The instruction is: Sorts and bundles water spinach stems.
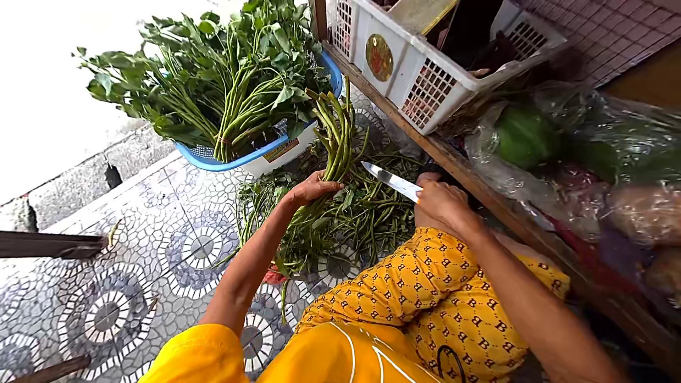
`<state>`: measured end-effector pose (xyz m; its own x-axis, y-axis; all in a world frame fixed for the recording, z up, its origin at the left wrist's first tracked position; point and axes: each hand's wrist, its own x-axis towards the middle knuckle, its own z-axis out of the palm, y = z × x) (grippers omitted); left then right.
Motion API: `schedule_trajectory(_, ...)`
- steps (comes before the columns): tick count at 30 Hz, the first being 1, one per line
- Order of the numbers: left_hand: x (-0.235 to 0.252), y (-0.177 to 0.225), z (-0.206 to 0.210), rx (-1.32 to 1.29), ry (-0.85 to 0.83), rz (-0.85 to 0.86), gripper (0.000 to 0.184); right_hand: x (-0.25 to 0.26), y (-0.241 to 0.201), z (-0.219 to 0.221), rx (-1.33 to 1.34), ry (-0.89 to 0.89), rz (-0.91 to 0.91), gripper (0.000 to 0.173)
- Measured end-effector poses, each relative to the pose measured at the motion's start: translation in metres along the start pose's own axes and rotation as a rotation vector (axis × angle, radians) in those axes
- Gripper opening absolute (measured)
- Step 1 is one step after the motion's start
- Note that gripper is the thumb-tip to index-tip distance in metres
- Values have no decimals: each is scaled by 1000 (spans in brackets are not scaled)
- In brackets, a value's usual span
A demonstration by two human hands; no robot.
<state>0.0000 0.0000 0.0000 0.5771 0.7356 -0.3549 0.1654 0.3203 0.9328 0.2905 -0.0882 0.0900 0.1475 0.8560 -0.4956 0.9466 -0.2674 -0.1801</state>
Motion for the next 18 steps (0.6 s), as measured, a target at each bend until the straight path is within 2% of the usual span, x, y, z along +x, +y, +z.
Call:
schedule_trajectory(2, -8, 4, -2, 33, -14, -7, 29, 32, -29, 8, 70, -133, -51, 35)
schedule_trajectory(6, -25, 14, 5, 149, 11, -41, 24, 65, -61, 31, 510, -271, -173, 48)
schedule_trajectory(8, -25, 13, 4, 179, 9, -71, 19, 72, -69, 44, 614, -258, -217, 60)
schedule_trajectory(11, -17, 0, -2, 208, -23, -83, 19, 74, -80, 60, 670, -252, -162, 77)
schedule_trajectory(14, -9, -10, -2, 262, -54, -86, 20, 74, -88, 78, 734, -210, -127, 80)
schedule_trajectory(18, -6, -20, -6, 354, -56, -96, 19, 77, -90, 92, 827, -243, -93, 80)
